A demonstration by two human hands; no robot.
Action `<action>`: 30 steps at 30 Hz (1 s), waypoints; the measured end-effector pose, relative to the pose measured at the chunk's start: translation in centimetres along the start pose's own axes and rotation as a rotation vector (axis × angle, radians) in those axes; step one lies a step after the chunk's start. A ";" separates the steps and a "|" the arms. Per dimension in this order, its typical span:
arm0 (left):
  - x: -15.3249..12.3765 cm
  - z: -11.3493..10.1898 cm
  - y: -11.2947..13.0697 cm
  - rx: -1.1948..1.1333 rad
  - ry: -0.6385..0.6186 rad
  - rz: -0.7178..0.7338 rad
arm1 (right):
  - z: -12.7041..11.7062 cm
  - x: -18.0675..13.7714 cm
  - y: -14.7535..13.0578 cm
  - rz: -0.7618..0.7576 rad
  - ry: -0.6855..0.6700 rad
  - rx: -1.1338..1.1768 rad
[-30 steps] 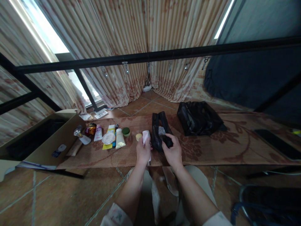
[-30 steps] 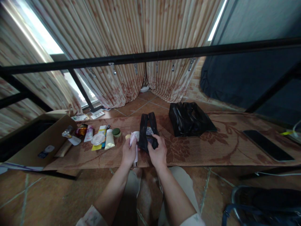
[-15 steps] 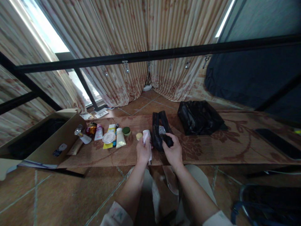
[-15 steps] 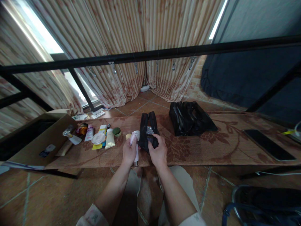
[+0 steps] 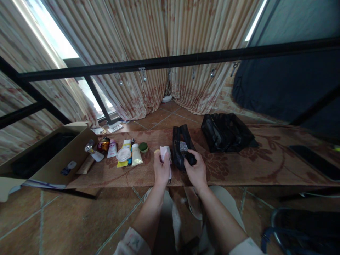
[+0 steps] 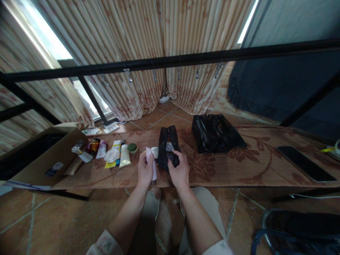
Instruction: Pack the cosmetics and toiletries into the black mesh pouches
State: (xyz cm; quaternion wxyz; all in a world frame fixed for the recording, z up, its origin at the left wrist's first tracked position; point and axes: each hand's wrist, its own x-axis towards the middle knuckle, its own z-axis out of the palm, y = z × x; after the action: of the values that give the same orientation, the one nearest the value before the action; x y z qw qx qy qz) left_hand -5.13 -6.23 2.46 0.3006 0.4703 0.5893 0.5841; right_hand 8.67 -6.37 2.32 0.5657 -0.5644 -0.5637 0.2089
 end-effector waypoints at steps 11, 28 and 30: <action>-0.4 -0.4 0.8 0.062 0.060 0.077 | 0.0 0.0 0.1 -0.015 0.003 0.000; -0.3 -0.3 -0.5 0.108 -0.073 0.025 | 0.0 -0.1 0.2 0.002 -0.008 0.018; -0.6 -0.5 -0.3 0.140 -0.076 -0.018 | 0.1 -0.1 0.4 0.001 -0.010 0.020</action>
State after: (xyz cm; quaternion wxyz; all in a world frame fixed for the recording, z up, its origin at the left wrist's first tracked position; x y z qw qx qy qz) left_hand -5.47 -6.91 2.11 0.2941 0.5067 0.6211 0.5206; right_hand 8.70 -6.29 1.84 0.5686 -0.5578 -0.5641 0.2175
